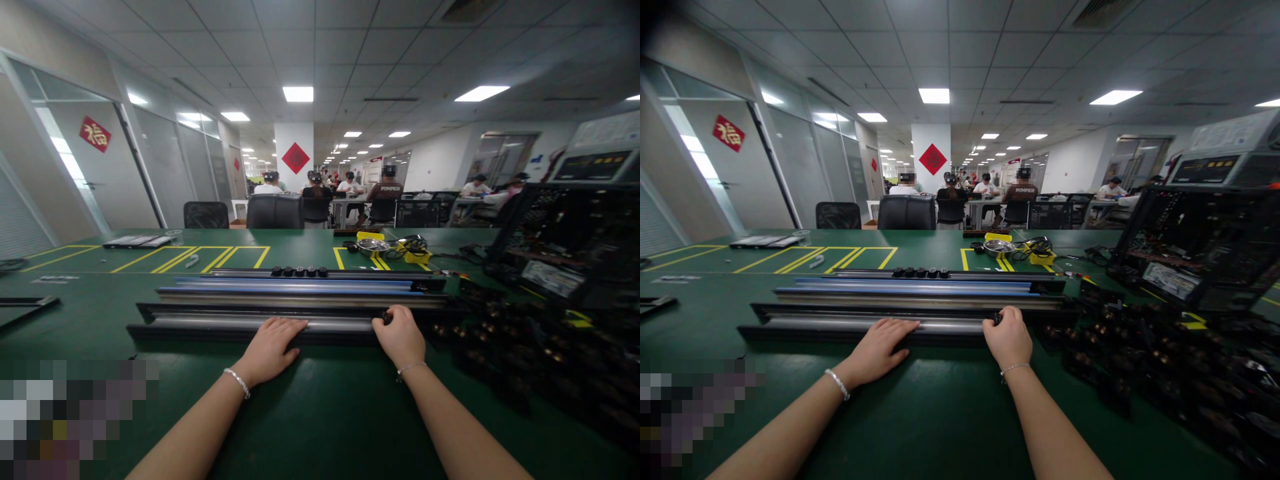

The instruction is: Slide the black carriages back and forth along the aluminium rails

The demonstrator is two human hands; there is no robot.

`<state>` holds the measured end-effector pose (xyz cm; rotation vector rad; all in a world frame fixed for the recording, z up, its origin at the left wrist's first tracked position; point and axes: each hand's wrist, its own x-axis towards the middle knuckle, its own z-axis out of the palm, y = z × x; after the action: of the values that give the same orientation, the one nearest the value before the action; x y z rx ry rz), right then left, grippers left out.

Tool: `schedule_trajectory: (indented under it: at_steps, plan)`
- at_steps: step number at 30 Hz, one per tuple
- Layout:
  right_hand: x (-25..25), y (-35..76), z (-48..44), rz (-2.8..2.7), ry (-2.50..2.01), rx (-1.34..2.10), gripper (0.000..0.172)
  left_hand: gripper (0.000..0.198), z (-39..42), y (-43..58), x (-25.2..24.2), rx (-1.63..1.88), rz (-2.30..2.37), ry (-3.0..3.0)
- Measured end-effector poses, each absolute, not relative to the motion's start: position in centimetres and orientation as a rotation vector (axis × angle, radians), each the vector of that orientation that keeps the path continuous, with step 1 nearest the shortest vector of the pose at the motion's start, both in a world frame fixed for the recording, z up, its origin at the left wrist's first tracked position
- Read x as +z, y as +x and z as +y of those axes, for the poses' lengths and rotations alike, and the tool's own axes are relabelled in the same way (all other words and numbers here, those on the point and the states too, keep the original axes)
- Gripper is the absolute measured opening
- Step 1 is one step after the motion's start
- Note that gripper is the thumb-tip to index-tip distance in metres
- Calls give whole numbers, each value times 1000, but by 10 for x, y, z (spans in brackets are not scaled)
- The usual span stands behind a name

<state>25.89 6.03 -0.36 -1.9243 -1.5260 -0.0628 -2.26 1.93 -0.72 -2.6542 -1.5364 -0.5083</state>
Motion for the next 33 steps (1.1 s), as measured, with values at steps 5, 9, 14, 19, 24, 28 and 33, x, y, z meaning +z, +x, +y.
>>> schedule_trajectory:
  at_steps: [5,9,14,19,24,28,33]
  plan:
    - [-2,260,60,-1524,-1940,-60,21,57,20,-23,-8,-506,-1527,-2653]
    - [0,264,60,-1511,-1970,-49,22,59,20,-23,-7,-501,-1526,-2655]
    - [2,274,62,-1455,-2013,-41,23,58,20,-23,-7,-503,-1532,-2655]
    - [3,291,65,-1364,-2088,-53,27,58,20,-22,-7,-498,-1533,-2653]
    - [4,302,65,-1420,-2111,-148,31,60,19,-21,-8,-499,-1526,-2637]
    - [1,306,61,-1491,-2204,-224,35,63,20,-19,-10,-496,-1544,-2597]
    - [0,306,57,-1539,-2269,-304,35,63,22,-17,-10,-507,-1584,-2569]
